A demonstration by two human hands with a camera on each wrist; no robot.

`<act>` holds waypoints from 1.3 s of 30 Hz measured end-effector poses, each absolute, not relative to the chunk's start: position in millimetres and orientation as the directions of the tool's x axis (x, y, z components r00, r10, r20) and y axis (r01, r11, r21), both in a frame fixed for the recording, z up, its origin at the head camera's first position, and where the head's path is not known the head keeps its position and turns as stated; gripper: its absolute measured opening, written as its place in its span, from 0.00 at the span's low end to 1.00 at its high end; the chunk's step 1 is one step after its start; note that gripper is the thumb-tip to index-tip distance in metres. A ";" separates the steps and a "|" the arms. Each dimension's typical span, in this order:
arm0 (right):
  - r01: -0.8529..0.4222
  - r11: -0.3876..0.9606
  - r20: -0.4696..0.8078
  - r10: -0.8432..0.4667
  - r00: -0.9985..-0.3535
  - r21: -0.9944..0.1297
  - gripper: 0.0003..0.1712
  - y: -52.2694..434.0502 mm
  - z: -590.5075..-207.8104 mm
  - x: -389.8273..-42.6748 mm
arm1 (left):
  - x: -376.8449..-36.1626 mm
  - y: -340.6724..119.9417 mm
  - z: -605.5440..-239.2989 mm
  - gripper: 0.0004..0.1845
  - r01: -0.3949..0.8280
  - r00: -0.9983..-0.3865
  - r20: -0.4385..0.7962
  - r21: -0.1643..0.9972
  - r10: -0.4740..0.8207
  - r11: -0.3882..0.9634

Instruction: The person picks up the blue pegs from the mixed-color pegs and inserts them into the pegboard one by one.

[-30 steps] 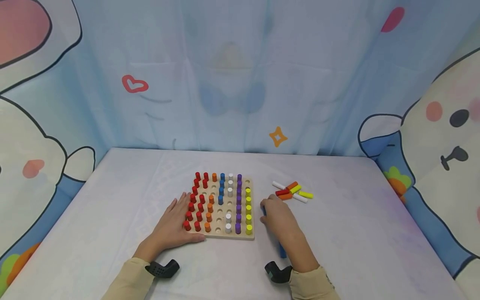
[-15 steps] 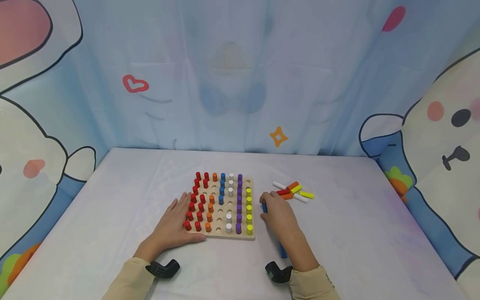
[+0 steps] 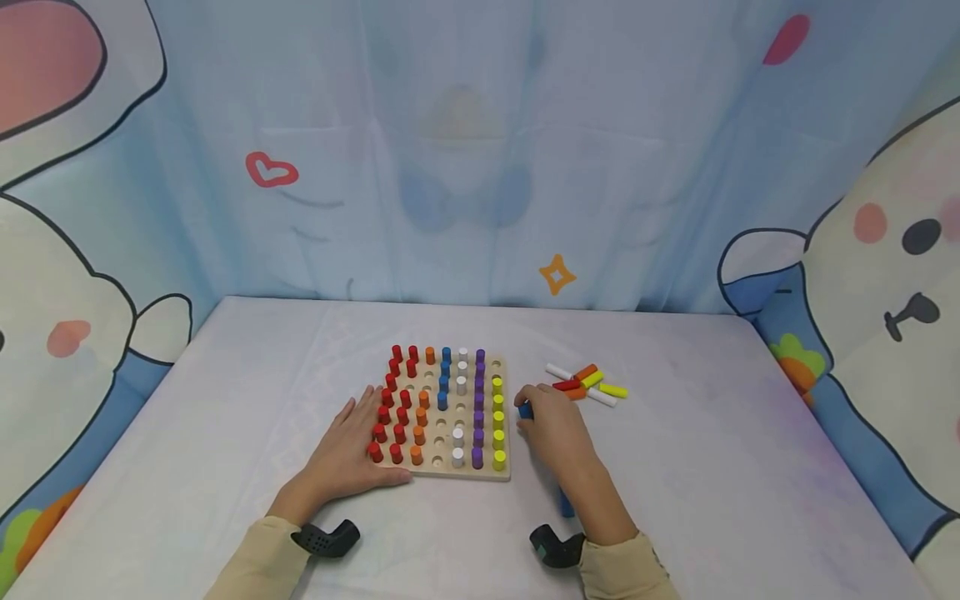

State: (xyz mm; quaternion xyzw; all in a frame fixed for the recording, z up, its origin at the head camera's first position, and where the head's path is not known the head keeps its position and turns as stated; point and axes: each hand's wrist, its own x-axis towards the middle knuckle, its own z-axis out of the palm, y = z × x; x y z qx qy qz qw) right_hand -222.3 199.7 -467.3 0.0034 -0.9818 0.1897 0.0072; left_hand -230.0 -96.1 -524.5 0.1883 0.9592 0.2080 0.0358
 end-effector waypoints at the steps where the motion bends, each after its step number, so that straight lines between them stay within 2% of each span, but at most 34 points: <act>1: -0.009 0.927 0.021 -0.001 -1.000 -0.375 0.18 199.2 -466.5 -221.9 | -230.1 -96.1 -524.6 0.69 0.348 -0.926 0.012 0.413 0.377 0.842; 12: -0.028 0.921 0.070 -0.001 -0.998 -0.388 0.15 194.2 -456.6 -216.5 | -230.5 -96.5 -525.8 0.69 0.354 -0.925 0.020 0.404 0.379 0.843; 21: -0.080 0.924 0.167 -0.017 -0.986 -0.375 0.08 191.5 -449.4 -213.1 | -230.7 -95.9 -524.8 0.69 0.352 -0.925 0.013 0.401 0.379 0.846; 31: -0.147 0.901 0.294 -0.022 -0.956 -0.408 0.08 181.7 -440.0 -204.2 | -229.9 -95.7 -523.5 0.69 0.344 -0.927 0.009 0.416 0.375 0.841; 39: -0.202 0.879 0.350 -0.044 -0.936 -0.431 0.13 168.0 -436.4 -199.3 | -230.7 -95.7 -525.2 0.69 0.346 -0.927 0.013 0.409 0.374 0.844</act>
